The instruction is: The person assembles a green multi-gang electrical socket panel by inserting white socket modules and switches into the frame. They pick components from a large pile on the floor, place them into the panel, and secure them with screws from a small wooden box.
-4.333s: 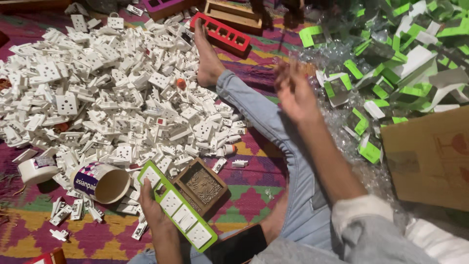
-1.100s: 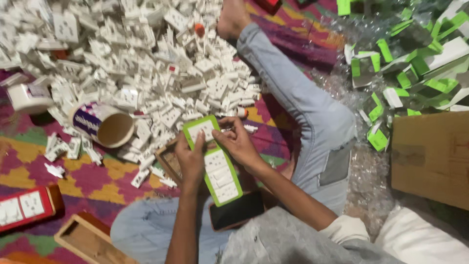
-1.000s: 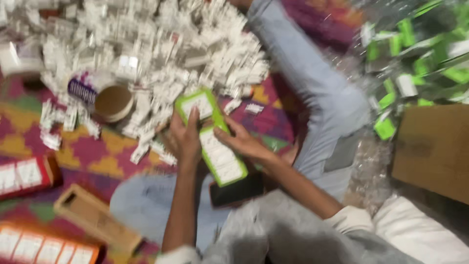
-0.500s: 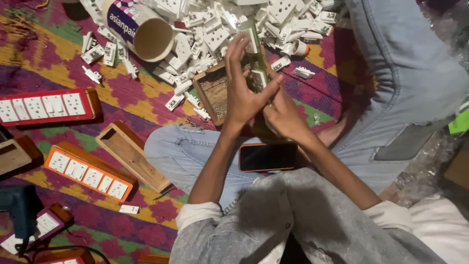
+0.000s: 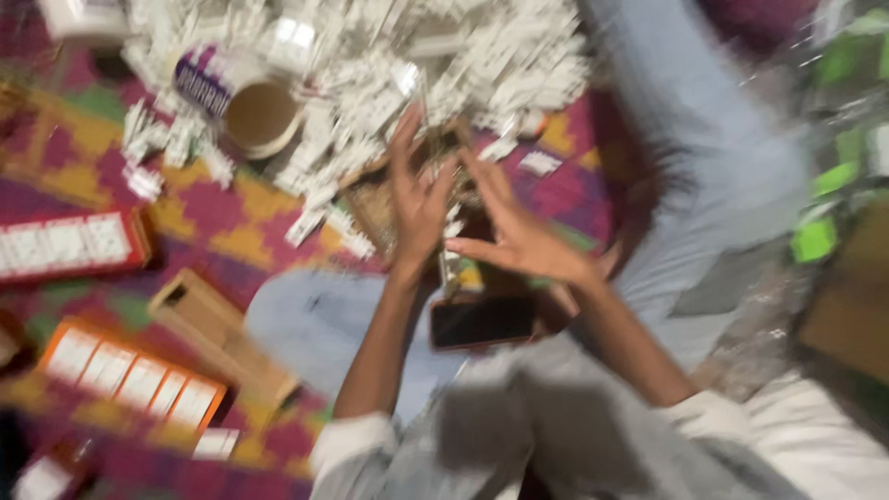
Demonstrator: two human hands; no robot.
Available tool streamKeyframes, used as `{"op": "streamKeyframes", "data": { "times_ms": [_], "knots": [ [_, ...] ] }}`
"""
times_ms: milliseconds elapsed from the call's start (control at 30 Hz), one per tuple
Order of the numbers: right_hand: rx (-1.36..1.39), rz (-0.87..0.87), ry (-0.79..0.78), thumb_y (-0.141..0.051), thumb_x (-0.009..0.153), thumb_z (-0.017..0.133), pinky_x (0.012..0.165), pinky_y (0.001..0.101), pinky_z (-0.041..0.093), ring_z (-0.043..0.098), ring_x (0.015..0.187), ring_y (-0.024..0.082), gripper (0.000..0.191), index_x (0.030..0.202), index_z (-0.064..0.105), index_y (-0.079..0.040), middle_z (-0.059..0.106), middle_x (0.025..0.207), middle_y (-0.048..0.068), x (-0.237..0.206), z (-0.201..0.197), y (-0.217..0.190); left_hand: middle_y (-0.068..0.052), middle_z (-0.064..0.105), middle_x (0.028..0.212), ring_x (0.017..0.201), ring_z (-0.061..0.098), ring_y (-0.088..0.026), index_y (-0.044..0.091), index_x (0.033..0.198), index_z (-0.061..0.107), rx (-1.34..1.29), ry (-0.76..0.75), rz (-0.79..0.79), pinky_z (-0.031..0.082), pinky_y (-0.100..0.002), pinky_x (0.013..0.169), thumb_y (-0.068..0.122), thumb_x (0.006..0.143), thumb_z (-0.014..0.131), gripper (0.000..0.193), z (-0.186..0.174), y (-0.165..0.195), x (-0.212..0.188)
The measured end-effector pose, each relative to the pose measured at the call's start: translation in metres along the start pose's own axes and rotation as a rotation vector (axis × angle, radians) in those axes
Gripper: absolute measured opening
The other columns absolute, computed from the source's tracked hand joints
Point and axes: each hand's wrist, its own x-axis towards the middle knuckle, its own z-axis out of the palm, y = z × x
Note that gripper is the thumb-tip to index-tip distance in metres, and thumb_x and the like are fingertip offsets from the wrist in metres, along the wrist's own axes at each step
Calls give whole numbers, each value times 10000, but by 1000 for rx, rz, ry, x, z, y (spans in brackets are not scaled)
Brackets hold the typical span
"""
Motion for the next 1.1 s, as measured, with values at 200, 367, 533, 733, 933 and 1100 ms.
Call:
{"op": "streamKeyframes", "data": {
  "times_ms": [200,367,533,733,933,1100],
  "knots": [
    [-105,46,384,-258,1114,554,1220,399,373,490,1444,313,474,1527,454,-49,499,1497,170,29,-56,6,-170,475,1539,1297,607,-280,34,1552,406,-351,-102,-303,598,-381,1004,34,914,650,683,4,14,12],
    [-66,19,166,-241,1053,558,969,354,508,679,1096,236,347,1333,630,-51,696,1152,112,52,-84,12,-229,561,1429,978,708,-330,30,1567,400,-541,-247,-490,614,-375,797,61,875,660,740,3,26,13],
    [377,275,45,-193,978,672,625,289,538,650,777,92,206,1102,691,-30,719,897,19,51,-91,37,-310,616,1303,902,738,-364,6,1564,388,-811,-335,-727,669,-428,667,485,950,613,810,-5,27,12],
    [612,327,170,-208,1042,710,541,213,376,494,666,60,180,1121,689,-47,631,833,-13,36,-63,78,-229,520,1453,1188,644,-352,8,1550,365,-1002,-182,-682,577,-465,818,679,921,562,941,-9,-5,4],
    [987,369,552,-201,1003,727,531,224,440,593,698,71,210,1122,613,-71,676,880,-4,38,7,80,-78,460,1510,1369,463,-239,122,1575,445,-992,82,-530,392,-513,1127,679,1032,468,779,-17,-5,9],
    [1330,436,635,-185,998,660,680,230,563,683,864,86,251,1225,596,-97,703,1040,14,52,42,57,-119,556,1480,1364,513,-252,-29,1477,490,-906,29,-596,398,-438,1157,817,933,272,1030,-20,18,21]
  ]
}}
